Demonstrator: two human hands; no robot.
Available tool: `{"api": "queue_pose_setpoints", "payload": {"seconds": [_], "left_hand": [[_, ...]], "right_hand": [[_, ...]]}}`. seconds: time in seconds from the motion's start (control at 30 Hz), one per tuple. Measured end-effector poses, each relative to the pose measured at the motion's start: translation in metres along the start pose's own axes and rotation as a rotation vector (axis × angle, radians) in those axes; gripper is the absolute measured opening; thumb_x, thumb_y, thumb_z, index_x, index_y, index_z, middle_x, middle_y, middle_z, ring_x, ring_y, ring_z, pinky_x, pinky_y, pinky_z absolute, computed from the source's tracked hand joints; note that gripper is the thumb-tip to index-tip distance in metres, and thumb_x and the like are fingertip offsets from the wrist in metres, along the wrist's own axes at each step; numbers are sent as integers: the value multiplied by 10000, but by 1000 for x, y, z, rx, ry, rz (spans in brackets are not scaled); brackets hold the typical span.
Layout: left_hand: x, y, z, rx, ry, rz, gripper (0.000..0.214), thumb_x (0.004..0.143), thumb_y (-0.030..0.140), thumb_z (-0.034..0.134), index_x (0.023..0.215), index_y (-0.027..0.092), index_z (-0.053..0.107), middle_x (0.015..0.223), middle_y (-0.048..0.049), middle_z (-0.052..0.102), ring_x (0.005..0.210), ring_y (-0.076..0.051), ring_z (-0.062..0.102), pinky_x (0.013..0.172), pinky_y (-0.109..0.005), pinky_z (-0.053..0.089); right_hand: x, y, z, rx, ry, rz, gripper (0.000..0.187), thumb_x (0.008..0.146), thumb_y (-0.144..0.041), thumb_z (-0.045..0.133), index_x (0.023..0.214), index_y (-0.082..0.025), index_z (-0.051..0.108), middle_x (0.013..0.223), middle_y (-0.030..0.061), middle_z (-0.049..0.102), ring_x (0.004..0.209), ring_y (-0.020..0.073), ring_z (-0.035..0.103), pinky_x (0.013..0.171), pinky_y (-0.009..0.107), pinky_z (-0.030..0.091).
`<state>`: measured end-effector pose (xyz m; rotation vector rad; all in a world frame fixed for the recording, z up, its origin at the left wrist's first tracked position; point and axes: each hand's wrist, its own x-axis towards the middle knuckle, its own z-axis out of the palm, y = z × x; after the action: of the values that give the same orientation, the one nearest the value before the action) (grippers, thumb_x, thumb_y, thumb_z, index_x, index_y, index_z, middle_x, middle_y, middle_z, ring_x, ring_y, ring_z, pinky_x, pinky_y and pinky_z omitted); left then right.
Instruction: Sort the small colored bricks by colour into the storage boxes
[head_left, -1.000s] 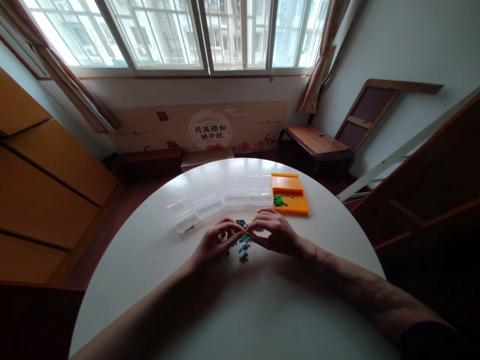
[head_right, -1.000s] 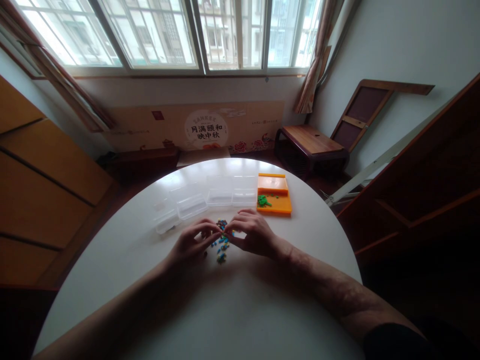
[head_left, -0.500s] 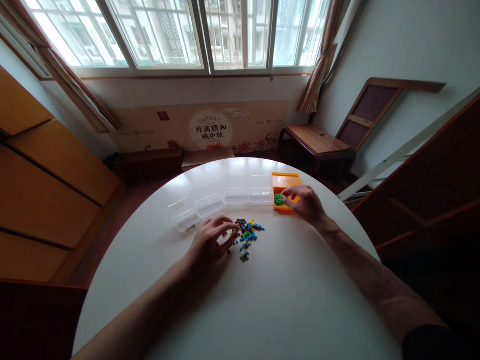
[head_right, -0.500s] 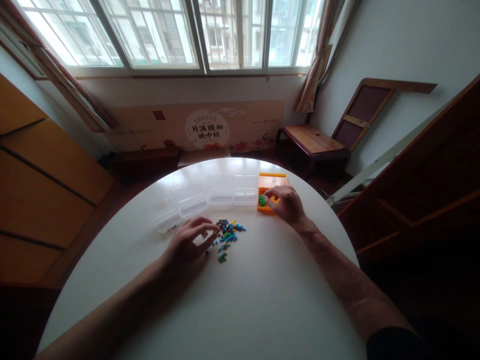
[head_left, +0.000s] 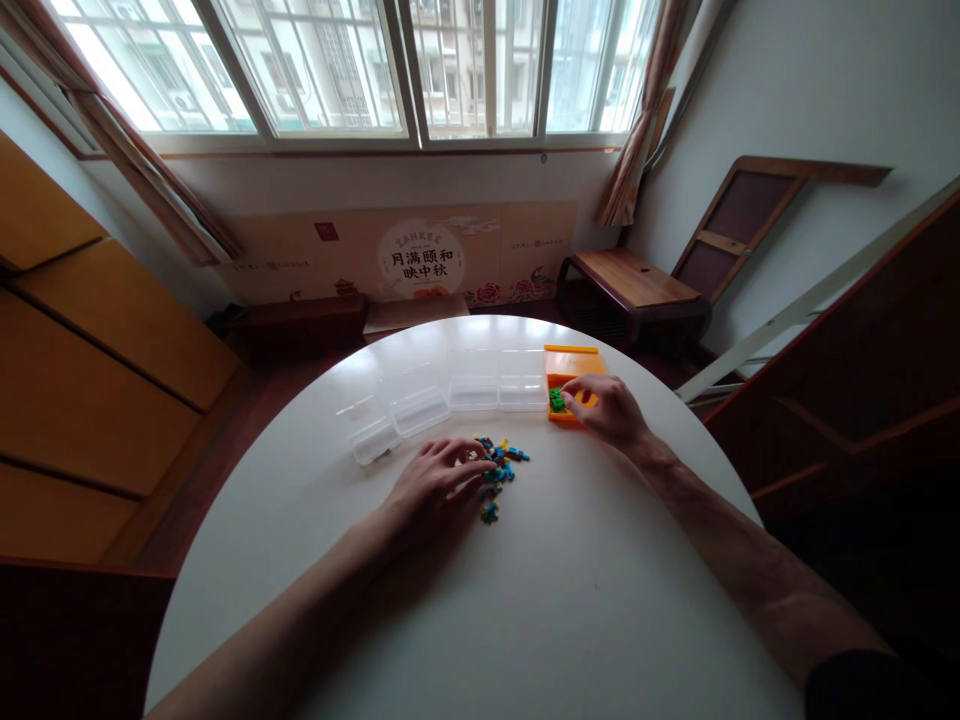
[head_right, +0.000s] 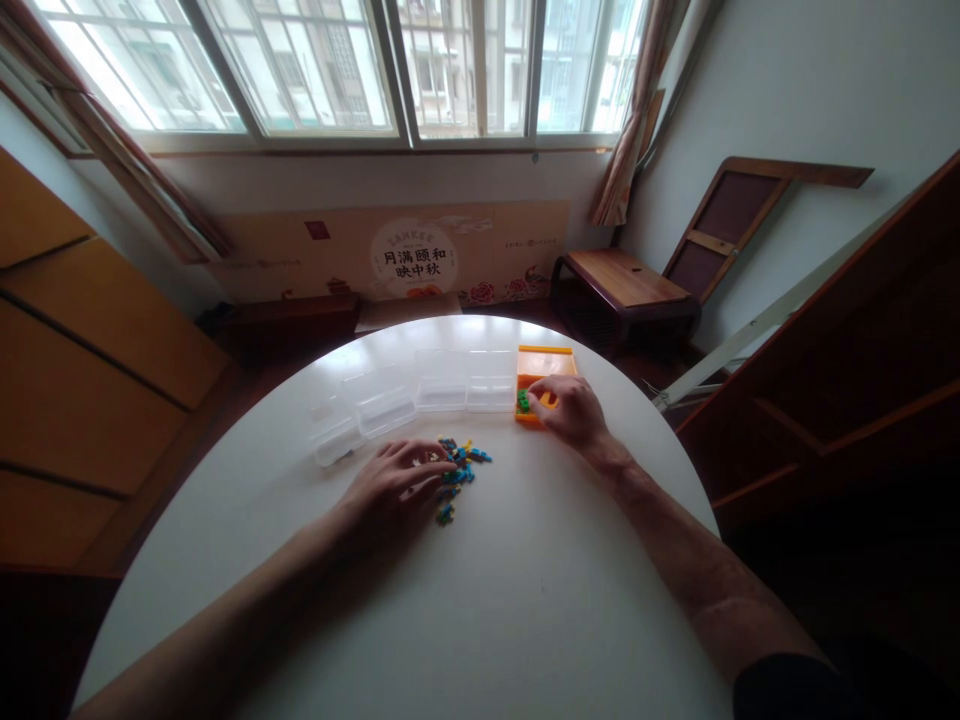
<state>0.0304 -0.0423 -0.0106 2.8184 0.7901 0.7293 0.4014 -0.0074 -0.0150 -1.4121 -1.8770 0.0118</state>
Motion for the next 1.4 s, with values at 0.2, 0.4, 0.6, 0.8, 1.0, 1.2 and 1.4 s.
{"api": "queue_pose_setpoints", "payload": {"seconds": [0.2, 0.4, 0.6, 0.8, 1.0, 1.2, 1.4], "left_hand": [[3, 3, -3, -19, 33, -25, 145, 1100, 336, 653, 1183, 283, 760, 1252, -54, 781, 1110, -220, 727, 991, -395, 495], [1, 3, -3, -35, 29, -34, 110, 1106, 297, 631, 1120, 264, 736, 1219, -40, 803, 1093, -206, 732, 986, -377, 477], [3, 7, -7, -44, 39, -50, 119, 1100, 299, 632, 1060, 252, 733, 1142, -42, 815, 1042, -207, 735, 956, -366, 484], [4, 8, -9, -221, 152, -183, 187, 1103, 365, 631, 1019, 229, 728, 1005, -43, 796, 883, -186, 713, 922, -357, 511], [11, 15, -9, -524, 173, -308, 264, 1063, 443, 692, 994, 197, 758, 902, -34, 765, 800, -166, 654, 791, -300, 529], [18, 24, -4, -744, 120, -360, 326, 1047, 491, 700, 984, 176, 753, 939, -59, 776, 895, -196, 697, 840, -318, 566], [18, 19, -1, -803, 102, -390, 323, 1026, 496, 735, 978, 178, 768, 959, -54, 787, 925, -199, 713, 873, -312, 567]], "right_hand": [[0, -7, 1, 23, -2, -18, 126, 975, -319, 718, 887, -242, 765, 904, 24, 822, 805, 236, 746, 927, 422, 541], [-1, -20, 2, 54, 8, -47, 134, 983, -310, 709, 878, -240, 754, 865, 25, 798, 797, 231, 724, 905, 412, 542], [-2, -35, 1, 96, 37, -124, 126, 1005, -279, 691, 903, -241, 754, 871, 31, 782, 834, 233, 722, 947, 428, 548], [-10, -70, 6, 210, -31, -345, 66, 1014, -250, 709, 972, -250, 760, 876, 20, 778, 789, 199, 699, 979, 417, 554], [-19, -97, 18, 308, -194, -554, 110, 1009, -261, 739, 1118, -276, 740, 992, 7, 817, 882, 184, 758, 1043, 394, 561], [-23, -93, 22, 285, -175, -603, 154, 1009, -328, 779, 1151, -285, 739, 1031, 11, 829, 931, 184, 786, 1112, 399, 547], [-25, -92, 24, 270, -129, -630, 137, 999, -307, 798, 1126, -292, 749, 1043, -1, 836, 925, 182, 784, 1109, 405, 550]]}}
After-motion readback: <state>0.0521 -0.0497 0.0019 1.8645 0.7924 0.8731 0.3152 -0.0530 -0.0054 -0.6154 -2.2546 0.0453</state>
